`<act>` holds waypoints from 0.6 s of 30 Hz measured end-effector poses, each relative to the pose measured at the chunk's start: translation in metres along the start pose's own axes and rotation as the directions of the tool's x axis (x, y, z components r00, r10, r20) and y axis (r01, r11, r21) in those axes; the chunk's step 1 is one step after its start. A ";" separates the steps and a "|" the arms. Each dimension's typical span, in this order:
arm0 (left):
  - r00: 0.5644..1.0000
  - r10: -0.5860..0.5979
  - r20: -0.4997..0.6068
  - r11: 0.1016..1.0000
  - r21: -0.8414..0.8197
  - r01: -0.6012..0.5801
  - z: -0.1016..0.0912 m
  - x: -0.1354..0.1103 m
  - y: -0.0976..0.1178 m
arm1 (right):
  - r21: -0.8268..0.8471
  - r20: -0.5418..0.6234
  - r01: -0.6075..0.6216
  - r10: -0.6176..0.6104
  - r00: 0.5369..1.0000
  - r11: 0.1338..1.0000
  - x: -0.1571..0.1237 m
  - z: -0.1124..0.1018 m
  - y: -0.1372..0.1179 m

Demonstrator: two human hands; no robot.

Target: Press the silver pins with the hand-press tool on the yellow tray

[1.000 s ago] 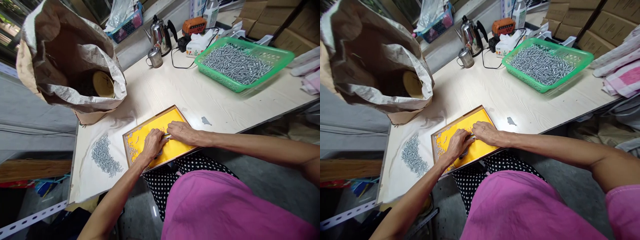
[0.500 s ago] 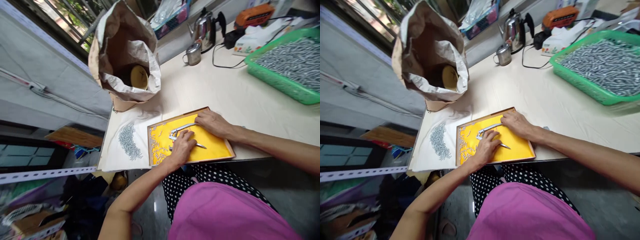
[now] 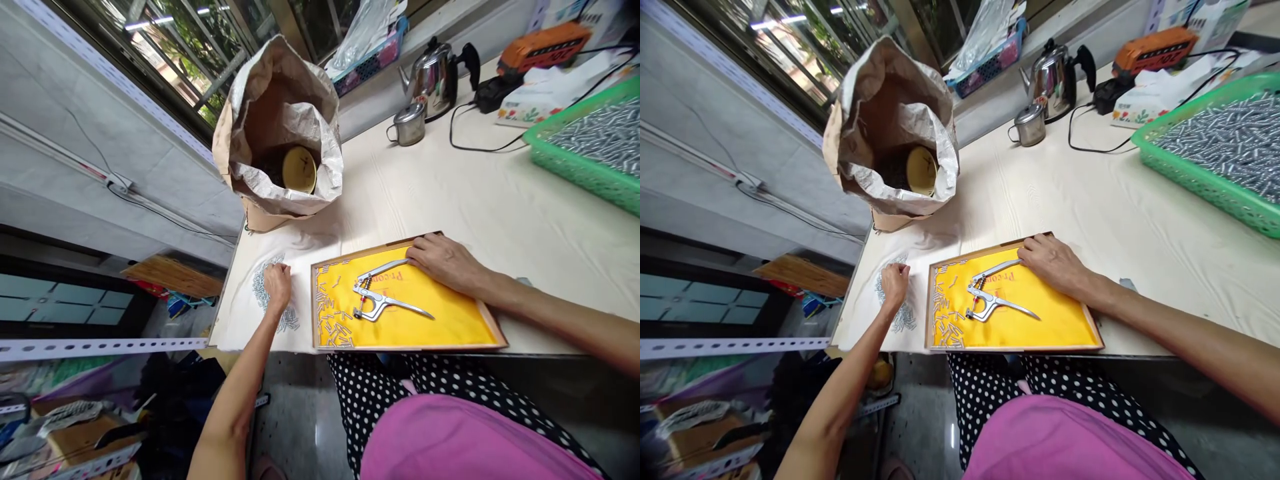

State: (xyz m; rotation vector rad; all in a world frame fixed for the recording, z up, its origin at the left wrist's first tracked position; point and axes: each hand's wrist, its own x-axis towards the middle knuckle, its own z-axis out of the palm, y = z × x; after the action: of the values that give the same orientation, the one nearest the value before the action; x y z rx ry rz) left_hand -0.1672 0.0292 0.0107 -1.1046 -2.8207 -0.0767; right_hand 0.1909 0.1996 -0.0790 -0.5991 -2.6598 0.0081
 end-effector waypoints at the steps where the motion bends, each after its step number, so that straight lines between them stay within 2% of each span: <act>1: 0.999 -0.025 0.021 1.000 0.016 0.024 0.003 0.008 -0.006 | -0.001 -0.005 0.001 -0.001 1.000 1.000 0.000 0.000 0.000; 6: 0.989 -0.092 0.115 0.994 0.071 0.085 0.021 0.028 -0.015 | -0.022 -0.034 -0.004 0.003 0.999 1.000 0.001 -0.001 -0.002; 9: 0.981 -0.117 0.155 0.990 0.095 0.103 0.025 0.036 -0.020 | -0.041 -0.039 -0.003 0.001 0.999 0.999 0.001 0.000 -0.002; 18: 0.974 -0.024 0.227 0.996 0.092 0.004 0.025 0.052 -0.027 | 0.023 -0.032 -0.022 0.023 0.999 0.999 0.002 0.000 -0.002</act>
State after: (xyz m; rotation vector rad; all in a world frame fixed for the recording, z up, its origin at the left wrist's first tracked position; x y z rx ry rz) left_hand -0.2257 0.0463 -0.0082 -1.1407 -2.9963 0.1884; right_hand 0.1883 0.1986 -0.0785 -0.6166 -2.6180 0.0345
